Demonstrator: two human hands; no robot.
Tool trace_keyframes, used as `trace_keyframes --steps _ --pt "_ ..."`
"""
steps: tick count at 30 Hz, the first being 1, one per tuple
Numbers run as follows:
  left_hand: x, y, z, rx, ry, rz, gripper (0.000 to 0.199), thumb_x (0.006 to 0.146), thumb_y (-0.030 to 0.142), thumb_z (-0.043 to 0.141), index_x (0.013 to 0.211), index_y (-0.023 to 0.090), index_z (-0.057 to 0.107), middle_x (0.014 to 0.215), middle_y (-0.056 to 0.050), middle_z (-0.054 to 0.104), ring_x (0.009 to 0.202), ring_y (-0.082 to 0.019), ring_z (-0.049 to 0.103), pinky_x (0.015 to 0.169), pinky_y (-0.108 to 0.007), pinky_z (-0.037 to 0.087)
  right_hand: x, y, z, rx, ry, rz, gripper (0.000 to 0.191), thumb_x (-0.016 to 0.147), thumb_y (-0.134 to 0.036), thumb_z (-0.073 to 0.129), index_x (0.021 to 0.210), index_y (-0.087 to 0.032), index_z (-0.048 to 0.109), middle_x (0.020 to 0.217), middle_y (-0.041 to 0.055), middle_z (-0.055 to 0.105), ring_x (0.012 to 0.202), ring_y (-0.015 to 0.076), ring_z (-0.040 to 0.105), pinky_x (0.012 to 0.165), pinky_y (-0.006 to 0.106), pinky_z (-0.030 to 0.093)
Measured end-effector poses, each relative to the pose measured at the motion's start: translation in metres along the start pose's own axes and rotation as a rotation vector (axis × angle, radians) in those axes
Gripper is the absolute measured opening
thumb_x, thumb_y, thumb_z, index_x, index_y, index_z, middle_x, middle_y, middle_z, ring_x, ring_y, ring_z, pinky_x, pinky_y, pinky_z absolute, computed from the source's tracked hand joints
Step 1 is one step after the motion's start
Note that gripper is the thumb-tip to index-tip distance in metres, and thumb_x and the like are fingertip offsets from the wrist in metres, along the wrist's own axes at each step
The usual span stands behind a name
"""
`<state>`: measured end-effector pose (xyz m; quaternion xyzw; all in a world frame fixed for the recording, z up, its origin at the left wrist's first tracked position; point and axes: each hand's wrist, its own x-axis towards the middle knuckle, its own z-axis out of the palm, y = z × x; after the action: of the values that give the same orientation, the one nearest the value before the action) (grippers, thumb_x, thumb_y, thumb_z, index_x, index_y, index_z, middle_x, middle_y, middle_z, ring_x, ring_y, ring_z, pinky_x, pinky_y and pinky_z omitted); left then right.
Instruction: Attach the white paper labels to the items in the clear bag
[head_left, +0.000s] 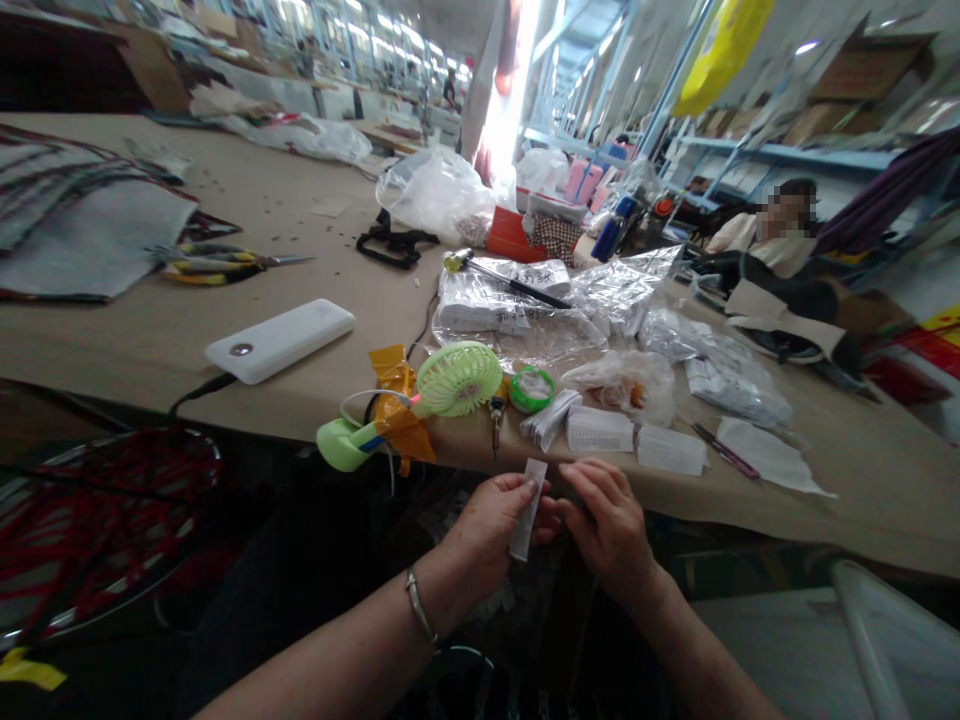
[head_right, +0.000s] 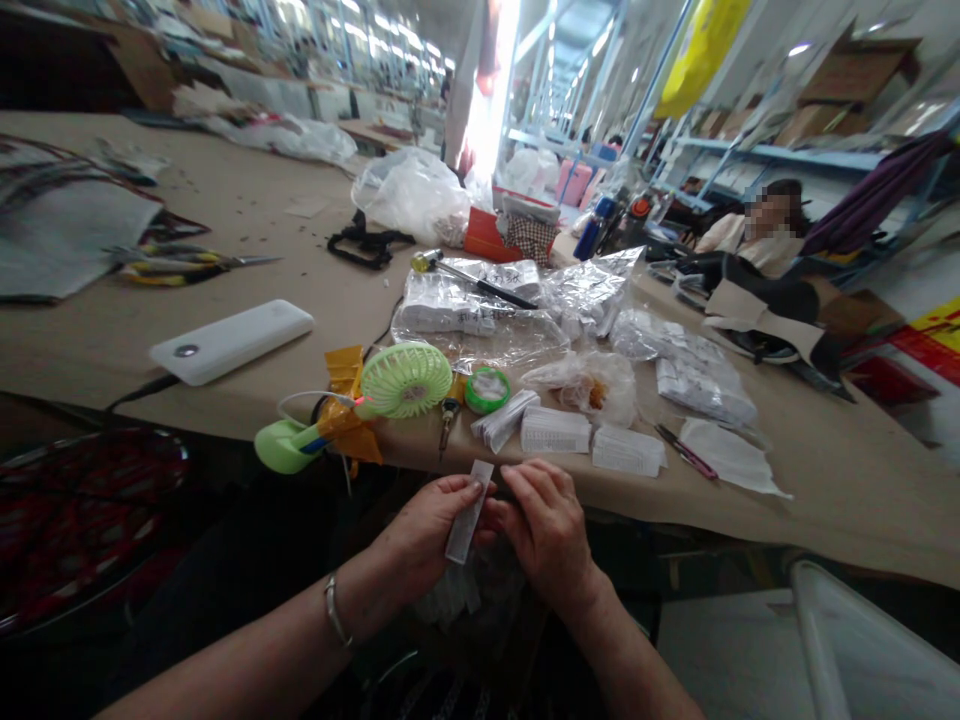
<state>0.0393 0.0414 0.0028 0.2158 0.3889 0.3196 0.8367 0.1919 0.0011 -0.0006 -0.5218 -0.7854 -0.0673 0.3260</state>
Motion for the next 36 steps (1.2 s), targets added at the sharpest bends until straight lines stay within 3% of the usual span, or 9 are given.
trace_keyframes --steps 3,6,13,17,21,24,36 --pt "-0.003 -0.001 -0.003 0.104 0.057 -0.026 0.014 0.079 0.022 0.055 0.085 0.009 0.058 0.065 -0.006 0.062 0.054 -0.012 0.059 0.052 -0.025 0.048 0.004 0.021 0.001 -0.230 -0.042 0.128 0.039 0.084 -0.028 0.053 0.119 -0.012 0.052 0.111 0.0140 0.056 0.108 0.0292 0.046 0.092 0.047 0.041" --pt "-0.003 -0.005 -0.006 0.137 0.038 -0.029 0.016 0.080 0.024 0.055 0.087 0.010 0.057 0.067 -0.006 0.063 0.053 -0.012 0.058 0.052 -0.024 0.047 0.000 0.033 0.005 -0.324 -0.087 0.144 0.035 0.084 -0.025 0.051 0.116 -0.013 0.054 0.113 0.0131 0.056 0.108 0.0295 0.046 0.092 0.047 0.039" --pt "-0.002 -0.006 -0.005 0.138 0.061 -0.071 0.014 0.080 0.023 0.055 0.085 0.010 0.057 0.068 -0.008 0.064 0.054 -0.012 0.059 0.053 -0.024 0.048 -0.004 0.043 0.004 -0.140 0.074 0.174 0.015 0.087 -0.022 0.048 0.087 -0.019 0.063 0.091 0.0056 0.063 0.089 0.0202 0.056 0.083 0.037 0.045" --pt "-0.004 -0.002 -0.002 0.088 0.070 -0.086 0.013 0.079 0.021 0.054 0.086 0.010 0.058 0.068 -0.007 0.064 0.053 -0.012 0.059 0.054 -0.026 0.048 -0.006 0.027 -0.001 0.082 0.174 0.136 0.013 0.086 -0.018 0.050 0.088 -0.020 0.063 0.094 0.0062 0.061 0.096 0.0200 0.055 0.084 0.039 0.046" --pt "-0.001 -0.006 -0.003 -0.034 -0.042 -0.052 0.011 0.072 0.017 0.059 0.078 0.008 0.061 0.066 -0.006 0.063 0.050 -0.010 0.055 0.049 -0.021 0.042 -0.011 -0.006 0.002 0.274 0.011 -0.098 0.016 0.084 -0.012 0.051 0.088 -0.022 0.063 0.096 0.0056 0.061 0.104 0.0207 0.053 0.086 0.039 0.046" --pt "0.002 -0.012 -0.006 -0.128 -0.093 -0.031 0.010 0.066 0.017 0.064 0.068 0.009 0.060 0.064 -0.005 0.061 0.051 -0.009 0.053 0.044 -0.019 0.036 -0.013 -0.023 0.008 0.295 -0.079 -0.191 0.015 0.084 -0.011 0.052 0.088 -0.021 0.064 0.092 0.0052 0.063 0.102 0.0199 0.054 0.086 0.038 0.045" --pt "-0.006 -0.012 -0.008 -0.103 -0.102 -0.018 0.013 0.063 0.016 0.066 0.071 0.007 0.063 0.071 -0.009 0.064 0.057 -0.011 0.056 0.046 -0.019 0.037 -0.012 -0.020 0.012 0.317 -0.130 -0.264 0.016 0.085 -0.011 0.050 0.087 -0.021 0.063 0.092 0.0032 0.065 0.105 0.0181 0.054 0.093 0.039 0.041"
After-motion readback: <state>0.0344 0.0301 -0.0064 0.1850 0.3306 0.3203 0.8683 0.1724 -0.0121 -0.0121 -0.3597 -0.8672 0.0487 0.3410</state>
